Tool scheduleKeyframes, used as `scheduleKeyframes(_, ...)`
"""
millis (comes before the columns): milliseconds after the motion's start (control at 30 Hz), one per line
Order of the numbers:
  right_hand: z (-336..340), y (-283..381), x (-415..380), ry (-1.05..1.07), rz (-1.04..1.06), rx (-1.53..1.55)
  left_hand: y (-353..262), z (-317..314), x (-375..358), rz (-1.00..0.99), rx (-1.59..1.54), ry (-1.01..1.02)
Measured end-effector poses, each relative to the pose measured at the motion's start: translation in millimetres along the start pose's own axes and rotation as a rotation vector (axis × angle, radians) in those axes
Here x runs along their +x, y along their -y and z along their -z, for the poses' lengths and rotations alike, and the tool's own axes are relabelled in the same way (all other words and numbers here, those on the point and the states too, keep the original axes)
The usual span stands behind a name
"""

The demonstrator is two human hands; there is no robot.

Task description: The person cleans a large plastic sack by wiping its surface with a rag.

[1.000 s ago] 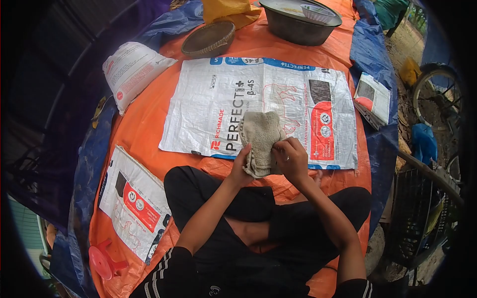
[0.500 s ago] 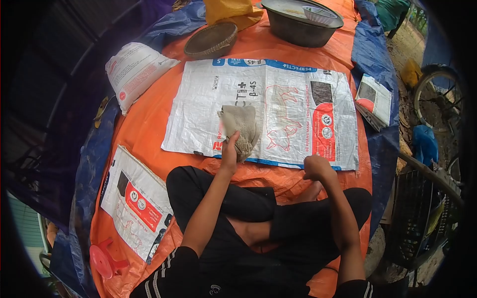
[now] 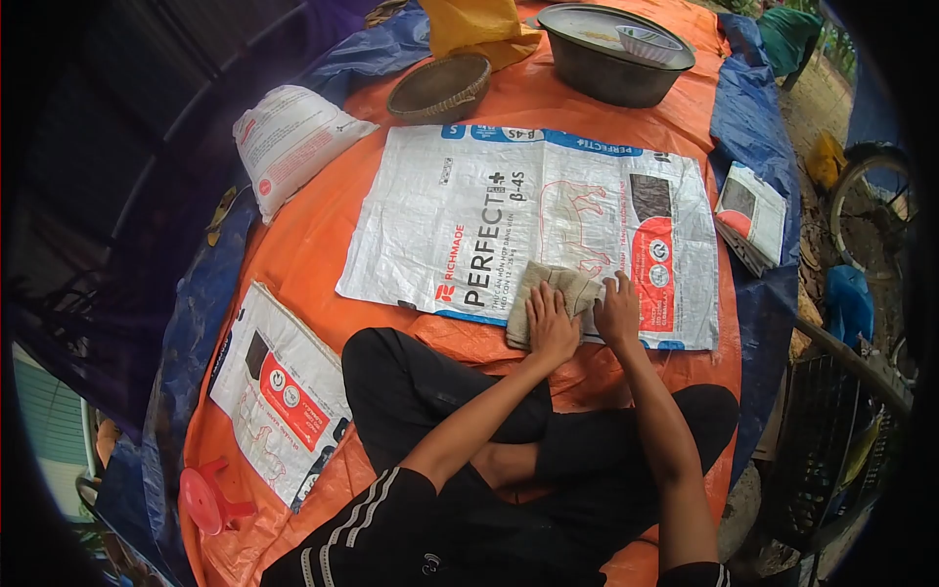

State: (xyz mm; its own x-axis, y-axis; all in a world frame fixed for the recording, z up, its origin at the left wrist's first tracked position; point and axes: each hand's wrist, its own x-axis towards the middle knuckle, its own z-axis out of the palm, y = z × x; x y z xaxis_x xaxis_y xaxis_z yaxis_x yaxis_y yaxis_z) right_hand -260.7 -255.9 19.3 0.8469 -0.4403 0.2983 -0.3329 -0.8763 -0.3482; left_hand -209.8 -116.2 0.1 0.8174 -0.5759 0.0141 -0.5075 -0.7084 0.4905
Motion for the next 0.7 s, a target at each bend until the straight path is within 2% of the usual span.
scheduleKeyframes(167, -28.5, -18.3, -11.6, -0.054, -0.050, -0.024, 12.3, -5.8, -1.8, 0.022, 0.032, -0.050)
scheduleKeyframes(300, -44.1, -19.4, -18.5, -0.079, 0.013, -0.071, 36.3, 7.1, 10.9, 0.053, 0.081, -0.092)
scheduleKeyframes(500, -31.1, -11.9, -13.9, -0.083, -0.058, -0.053, 124.3, 58.3, 43.8, 0.152, 0.224, -0.163)
scheduleKeyframes(567, -29.0, -12.4, -13.3, -0.062, -0.061, -0.063, 153.1, 73.3, 44.3, 0.240, 0.239, -0.155)
scheduleKeyframes(633, -27.0, -11.5, -12.7, -0.062, -0.064, -0.073, 175.5, 89.5, 44.6, 0.519, 0.265, -0.143)
scheduleKeyframes(700, -27.8, -12.7, -11.4, -0.061, -0.061, -0.081, 198.8, 102.4, 52.1, 0.598, 0.329, -0.141)
